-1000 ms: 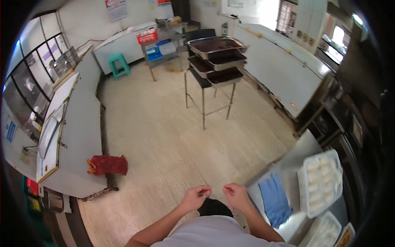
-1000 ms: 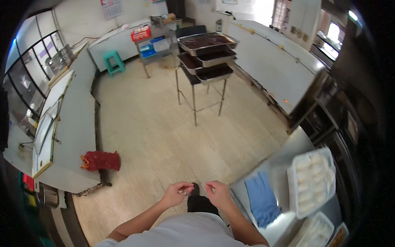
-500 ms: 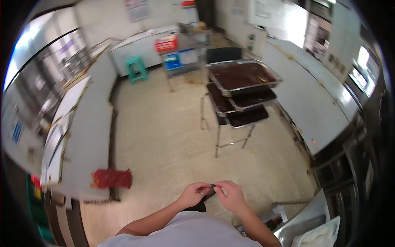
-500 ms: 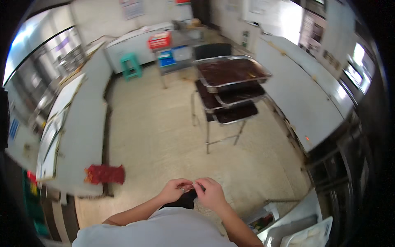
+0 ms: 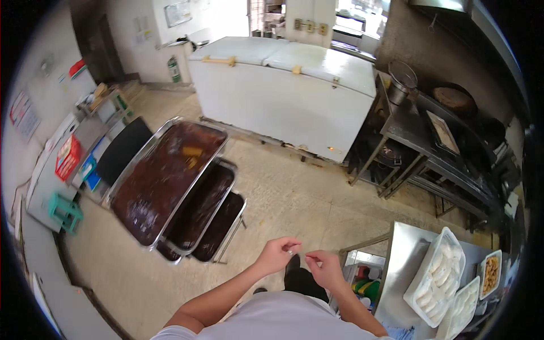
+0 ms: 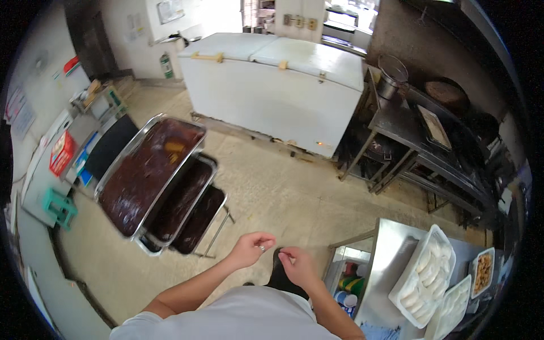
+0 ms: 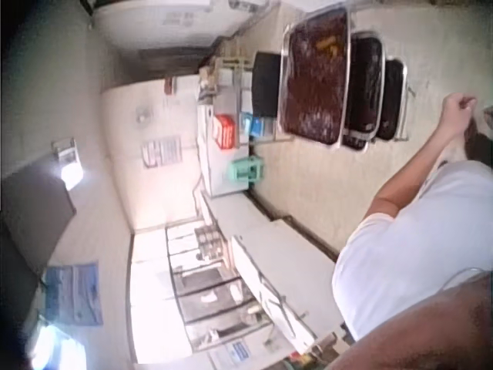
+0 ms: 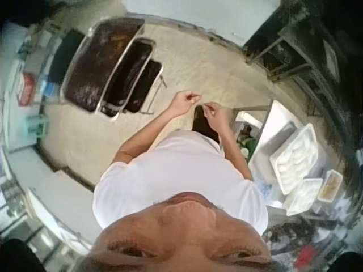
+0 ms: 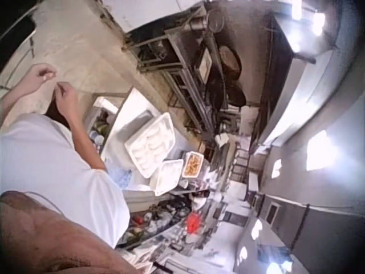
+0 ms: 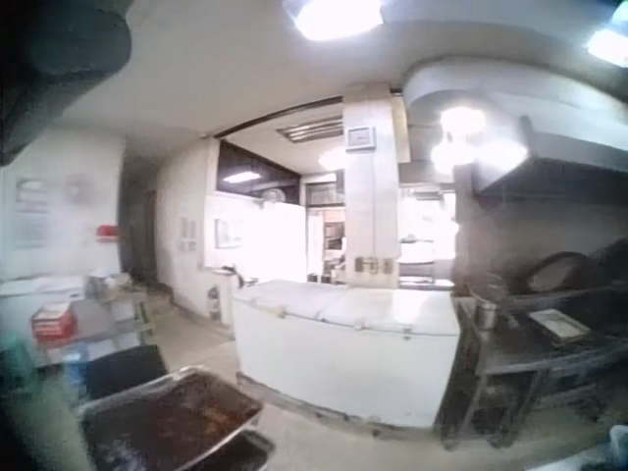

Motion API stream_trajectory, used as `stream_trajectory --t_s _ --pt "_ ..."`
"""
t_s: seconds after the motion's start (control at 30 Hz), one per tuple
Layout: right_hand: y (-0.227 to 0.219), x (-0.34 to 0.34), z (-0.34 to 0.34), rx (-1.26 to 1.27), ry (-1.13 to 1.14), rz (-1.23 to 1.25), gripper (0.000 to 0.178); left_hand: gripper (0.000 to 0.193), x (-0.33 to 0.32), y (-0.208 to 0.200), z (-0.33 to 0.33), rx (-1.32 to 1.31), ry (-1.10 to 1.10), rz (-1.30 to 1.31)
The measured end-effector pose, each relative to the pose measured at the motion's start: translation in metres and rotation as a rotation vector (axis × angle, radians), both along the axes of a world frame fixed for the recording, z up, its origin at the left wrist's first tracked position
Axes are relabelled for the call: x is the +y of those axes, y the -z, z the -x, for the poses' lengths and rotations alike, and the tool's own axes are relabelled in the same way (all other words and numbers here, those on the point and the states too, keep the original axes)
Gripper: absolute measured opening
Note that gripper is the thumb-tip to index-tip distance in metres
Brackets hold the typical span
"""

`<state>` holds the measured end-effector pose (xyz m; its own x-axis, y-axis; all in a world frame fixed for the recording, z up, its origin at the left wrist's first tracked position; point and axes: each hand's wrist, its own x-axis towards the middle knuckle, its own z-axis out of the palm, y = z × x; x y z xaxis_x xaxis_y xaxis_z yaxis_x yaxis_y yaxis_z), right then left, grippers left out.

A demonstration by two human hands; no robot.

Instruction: The person transfers individually wrapped white buns from a steamer tray into a white basket, moves multiple baskets of buns on a counter, and then places the baskets and a red crate of smaller wrapped buns into a large chest freezer.

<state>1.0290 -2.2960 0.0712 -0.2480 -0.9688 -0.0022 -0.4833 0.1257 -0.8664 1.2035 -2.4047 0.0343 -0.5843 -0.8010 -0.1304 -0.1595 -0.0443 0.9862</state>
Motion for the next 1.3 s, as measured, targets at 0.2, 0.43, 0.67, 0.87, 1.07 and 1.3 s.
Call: stream_trajectory --t_s 0.2,0.43,0.67,0.87,1.07,1.3 --pt "0.046 -0.14 0.126 -0.002 0.203 -0.033 0.022 0.024 -0.168 0.018 0.16 0.084 0.118 -0.1" --pt "0.005 -0.347 0.247 0.102 0.075 0.028 0.024 0.028 -0.372 -0.024 0.271 0.144 0.031 -0.217" --pt "-0.06 -0.523 0.288 0.114 -0.047 0.181 0.02 0.031 -0.583 -0.025 0.289 0.309 -0.244 -0.378" --pt "-0.051 -0.658 0.341 0.103 0.093 0.237 0.018 0.043 -0.789 -0.007 0.325 0.372 -0.354 -0.441" --pt "-0.037 -0.779 0.426 0.246 0.363 0.233 0.025 0.057 -0.969 -0.011 0.382 0.34 -0.227 -0.571" --pt "-0.064 -0.849 0.497 0.404 0.663 0.234 0.042 0.044 -1.024 0.002 0.406 0.259 -0.117 -0.615"
